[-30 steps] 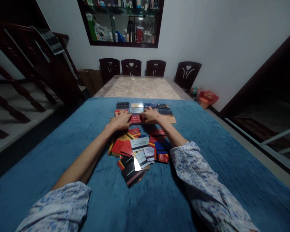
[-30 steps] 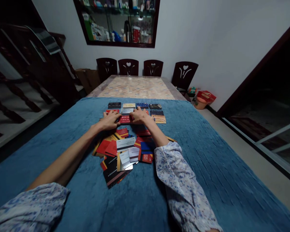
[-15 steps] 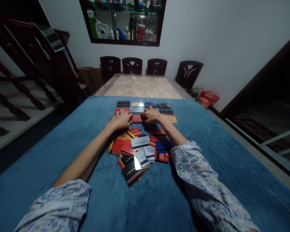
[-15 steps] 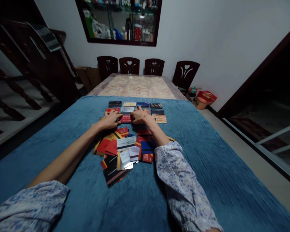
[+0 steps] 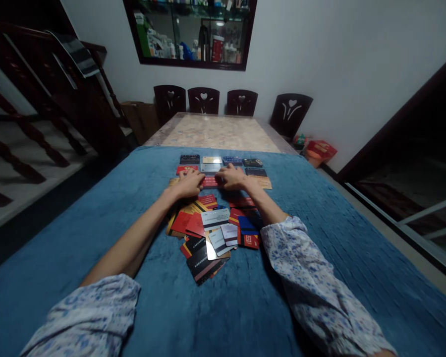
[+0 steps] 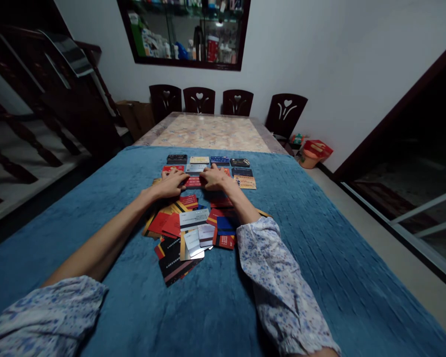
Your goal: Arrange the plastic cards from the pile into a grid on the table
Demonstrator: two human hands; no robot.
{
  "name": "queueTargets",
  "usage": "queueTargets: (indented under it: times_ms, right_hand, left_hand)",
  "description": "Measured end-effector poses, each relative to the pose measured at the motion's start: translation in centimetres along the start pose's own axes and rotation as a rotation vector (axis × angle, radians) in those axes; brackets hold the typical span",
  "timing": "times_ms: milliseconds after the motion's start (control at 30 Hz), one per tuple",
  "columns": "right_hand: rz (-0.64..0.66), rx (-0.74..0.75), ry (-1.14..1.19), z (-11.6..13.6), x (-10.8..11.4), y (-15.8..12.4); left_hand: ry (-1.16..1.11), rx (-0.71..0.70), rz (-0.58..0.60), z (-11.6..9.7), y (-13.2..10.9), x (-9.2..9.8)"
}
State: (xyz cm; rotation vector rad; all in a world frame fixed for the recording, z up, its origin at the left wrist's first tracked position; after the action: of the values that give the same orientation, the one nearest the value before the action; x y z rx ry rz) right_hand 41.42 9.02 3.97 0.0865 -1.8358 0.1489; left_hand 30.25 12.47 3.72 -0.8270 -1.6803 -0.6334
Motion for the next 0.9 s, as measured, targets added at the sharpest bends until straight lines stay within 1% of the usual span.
queueTargets:
  times_ms: [133, 267, 367, 433, 533, 633, 767, 900]
  right_hand:
    - [-0.007, -0.002, 0.007, 0.0, 0.1, 0.0]
    - [-0.009, -0.021, 0.019, -0.1, 0.5, -0.2]
    - [-0.021, -0.039, 0.041, -0.3, 1.2, -0.6]
    - [-0.045, -0.041, 0.054, -0.4, 2.0, -0.9]
    - [-0.111, -0.043, 0.060, -0.5, 3.5, -1.4]
    - [-0.163, -0.055, 0.058, -0.7, 5.0, -2.0]
    - [-0.222, -0.080, 0.058, -0.6, 6.5, -2.9]
    - [-0.279, -0.082, 0.031, -0.5, 7.1, -4.4]
  left_hand:
    - [0.011, -0.004, 0.008, -0.2, -0.1, 0.0]
    - [0.003, -0.014, 0.014, 0.1, 0.1, -0.1]
    - [-0.017, -0.036, -0.021, 0.3, 0.2, 0.2]
    - [-0.033, -0.068, -0.066, -0.1, 0.1, 0.8]
    - [-0.047, -0.142, -0.130, -1.5, -0.3, 1.9]
    - [-0.047, -0.202, -0.157, -3.2, -0.7, 2.5]
    - [-0.047, -0.300, -0.180, -5.3, -1.3, 2.7]
    - [-0.053, -0.385, -0.186, -7.1, -1.9, 2.6]
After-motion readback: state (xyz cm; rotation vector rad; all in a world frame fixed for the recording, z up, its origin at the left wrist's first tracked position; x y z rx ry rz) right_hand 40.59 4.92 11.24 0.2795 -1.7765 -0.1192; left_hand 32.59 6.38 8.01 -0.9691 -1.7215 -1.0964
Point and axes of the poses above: each hand's wrist, its own y-axis towards the middle knuckle, its own x-axis out of the back of the hand, z = x × y, the point moved 9 cm from there along y, towards the middle knuckle, and after that the axes turned 13 degrees about -y, right-handed, at the moved point
